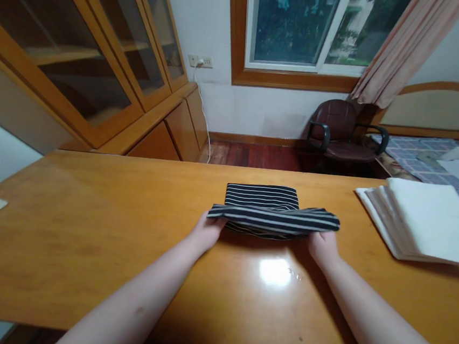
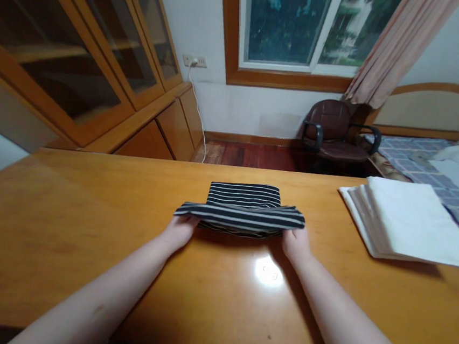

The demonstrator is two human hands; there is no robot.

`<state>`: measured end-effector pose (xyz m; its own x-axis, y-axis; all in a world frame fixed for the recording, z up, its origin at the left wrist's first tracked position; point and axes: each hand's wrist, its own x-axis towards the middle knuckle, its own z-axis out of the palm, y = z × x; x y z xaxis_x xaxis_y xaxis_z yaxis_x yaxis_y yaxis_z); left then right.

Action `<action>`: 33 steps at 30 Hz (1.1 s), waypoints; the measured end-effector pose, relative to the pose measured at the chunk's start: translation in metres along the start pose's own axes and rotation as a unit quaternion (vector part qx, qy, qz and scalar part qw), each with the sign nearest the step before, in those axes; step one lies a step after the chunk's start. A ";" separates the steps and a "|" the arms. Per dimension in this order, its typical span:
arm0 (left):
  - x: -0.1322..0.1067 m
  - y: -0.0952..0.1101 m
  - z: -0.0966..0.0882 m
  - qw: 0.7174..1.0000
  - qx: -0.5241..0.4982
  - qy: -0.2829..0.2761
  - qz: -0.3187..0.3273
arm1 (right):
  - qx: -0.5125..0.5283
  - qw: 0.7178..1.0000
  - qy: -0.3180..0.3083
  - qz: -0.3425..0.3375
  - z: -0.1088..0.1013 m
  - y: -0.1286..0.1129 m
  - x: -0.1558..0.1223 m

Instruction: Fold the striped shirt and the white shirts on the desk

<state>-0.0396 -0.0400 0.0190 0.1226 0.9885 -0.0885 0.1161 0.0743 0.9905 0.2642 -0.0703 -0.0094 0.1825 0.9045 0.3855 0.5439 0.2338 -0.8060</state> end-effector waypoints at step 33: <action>0.018 -0.006 0.021 0.846 0.527 0.057 -0.061 | -0.311 0.923 -0.054 0.221 0.011 -0.008 0.022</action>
<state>-0.0172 -0.0251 0.0093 -0.0420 0.9927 -0.1131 0.9428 0.0769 0.3244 0.2551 -0.0481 0.0008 0.4338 0.9010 0.0069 0.8072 -0.3852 -0.4473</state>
